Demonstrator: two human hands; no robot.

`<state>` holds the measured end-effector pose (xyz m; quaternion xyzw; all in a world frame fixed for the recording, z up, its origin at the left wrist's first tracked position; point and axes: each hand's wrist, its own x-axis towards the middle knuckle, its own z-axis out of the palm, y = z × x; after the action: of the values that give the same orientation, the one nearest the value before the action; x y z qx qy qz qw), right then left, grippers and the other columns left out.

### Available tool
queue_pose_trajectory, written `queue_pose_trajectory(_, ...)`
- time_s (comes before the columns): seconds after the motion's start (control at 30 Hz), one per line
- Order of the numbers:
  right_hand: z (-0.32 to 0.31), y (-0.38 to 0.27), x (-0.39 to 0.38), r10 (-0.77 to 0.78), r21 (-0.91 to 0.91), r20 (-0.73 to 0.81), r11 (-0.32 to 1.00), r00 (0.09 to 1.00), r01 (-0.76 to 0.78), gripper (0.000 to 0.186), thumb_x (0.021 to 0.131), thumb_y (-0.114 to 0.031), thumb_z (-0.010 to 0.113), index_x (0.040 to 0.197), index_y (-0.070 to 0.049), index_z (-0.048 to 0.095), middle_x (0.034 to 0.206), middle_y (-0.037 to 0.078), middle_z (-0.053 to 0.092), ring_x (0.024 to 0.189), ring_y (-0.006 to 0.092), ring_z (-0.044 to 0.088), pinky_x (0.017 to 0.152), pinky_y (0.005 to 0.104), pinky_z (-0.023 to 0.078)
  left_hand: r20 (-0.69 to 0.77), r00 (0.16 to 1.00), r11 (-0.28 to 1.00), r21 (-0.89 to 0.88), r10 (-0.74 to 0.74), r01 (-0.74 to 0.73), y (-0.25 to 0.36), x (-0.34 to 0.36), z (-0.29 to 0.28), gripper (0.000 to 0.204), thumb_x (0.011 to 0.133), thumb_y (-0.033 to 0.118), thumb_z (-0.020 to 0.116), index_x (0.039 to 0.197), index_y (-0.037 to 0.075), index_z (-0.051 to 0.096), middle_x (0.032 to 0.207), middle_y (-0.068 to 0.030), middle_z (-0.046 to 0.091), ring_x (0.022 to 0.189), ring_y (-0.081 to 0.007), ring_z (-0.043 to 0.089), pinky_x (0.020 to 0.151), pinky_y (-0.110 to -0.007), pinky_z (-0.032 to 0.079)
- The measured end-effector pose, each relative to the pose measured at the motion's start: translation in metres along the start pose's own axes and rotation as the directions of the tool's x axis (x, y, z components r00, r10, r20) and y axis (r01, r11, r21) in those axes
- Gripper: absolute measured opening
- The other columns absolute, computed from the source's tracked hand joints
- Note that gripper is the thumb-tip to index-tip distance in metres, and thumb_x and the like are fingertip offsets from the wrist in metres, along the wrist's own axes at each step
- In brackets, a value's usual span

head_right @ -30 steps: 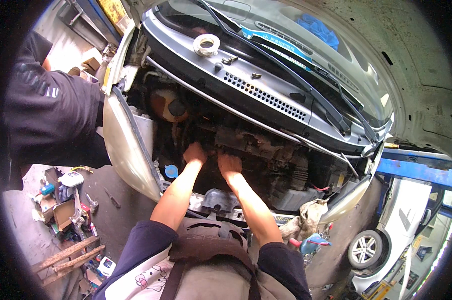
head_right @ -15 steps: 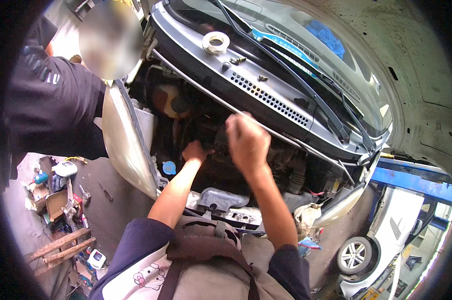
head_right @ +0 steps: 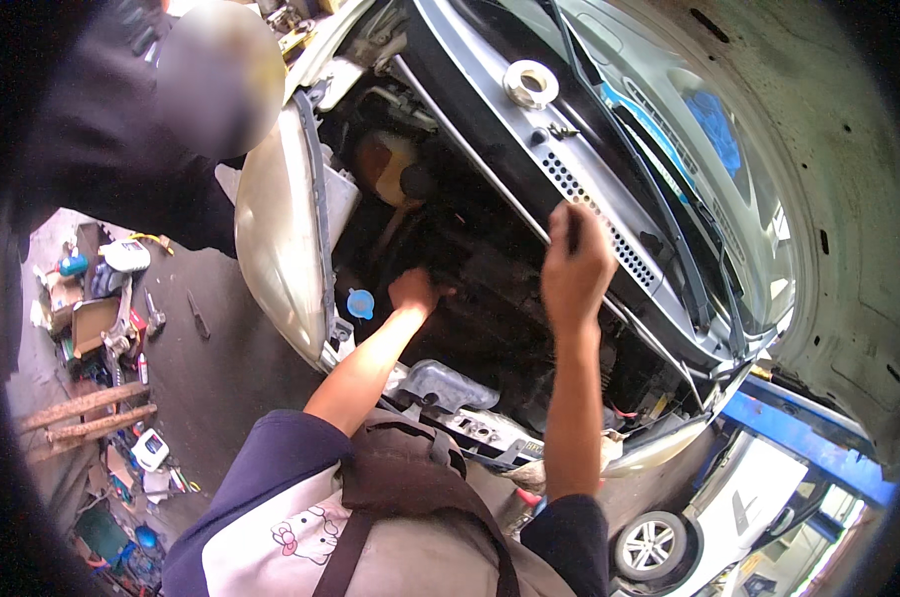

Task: The person works on a car engine with the hood open in a garage. They handle a small metal part, wrap it with tape, and install it into the engine bay. They use a wrench to tighten components and interact with another person who is also working on the vehicle.

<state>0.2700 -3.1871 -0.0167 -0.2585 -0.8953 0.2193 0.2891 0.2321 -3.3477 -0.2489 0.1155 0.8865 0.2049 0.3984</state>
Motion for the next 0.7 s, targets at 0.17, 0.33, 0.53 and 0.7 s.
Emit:
queue_pose_trajectory(0.17, 0.042, 0.003, -0.124, 0.189, 0.25, 0.384, 0.921, 0.904, -0.299, 0.014, 0.088, -0.003, 0.068, 0.102, -0.004, 0.067, 0.088, 0.01, 0.064, 0.077, 0.0194, 0.062, 0.071, 0.0308, 0.051, -0.086, 0.996, 0.997, -0.077, 0.011, -0.018, -0.01, -0.006, 0.011, 0.053, 0.073, 0.043, 0.082, 0.11, 0.008, 0.064, 0.103, -0.018, 0.071, 0.099, -0.0365, 0.069, 0.081, -0.046, 0.055)
queue_pose_trajectory(0.33, 0.086, 0.031, -0.178, 0.2, 0.09, 0.424, 0.961, 0.883, -0.261, 0.02, 0.087, -0.006, 0.068, 0.106, -0.001, 0.065, 0.096, 0.019, 0.069, 0.081, 0.033, 0.068, 0.075, 0.037, 0.054, -0.096, 0.995, 0.998, -0.066, 0.016, -0.022, -0.018, -0.012, 0.012, 0.048, 0.079, 0.043, 0.077, 0.112, 0.011, 0.065, 0.101, -0.018, 0.071, 0.097, -0.0372, 0.069, 0.079, -0.048, 0.056)
queue_pose_trajectory(0.53, 0.142, 0.053, -0.171, 0.249, -0.19, 0.601, 0.967, 0.76, -0.167, 0.026, 0.086, -0.007, 0.064, 0.111, -0.002, 0.06, 0.108, 0.025, 0.064, 0.101, 0.043, 0.064, 0.082, 0.05, 0.052, -0.117, 0.993, 0.998, -0.047, 0.033, -0.038, -0.04, 0.002, 0.04, 0.033, 0.085, 0.035, 0.066, 0.112, 0.015, 0.067, 0.101, -0.0166, 0.072, 0.094, -0.0369, 0.069, 0.077, -0.048, 0.056)
queue_pose_trajectory(0.7, 0.174, 0.061, -0.164, 0.334, -0.405, 0.718, 0.914, 0.611, -0.023, 0.033, 0.083, -0.004, 0.061, 0.115, -0.005, 0.057, 0.119, 0.023, 0.06, 0.108, 0.0435, 0.061, 0.087, 0.0516, 0.053, -0.139, 0.99, 0.999, -0.046, 0.006, -0.012, -0.033, -0.004, 0.033, 0.024, 0.09, 0.021, 0.057, 0.113, 0.017, 0.066, 0.1, -0.0146, 0.072, 0.093, -0.0358, 0.07, 0.076, -0.047, 0.057)
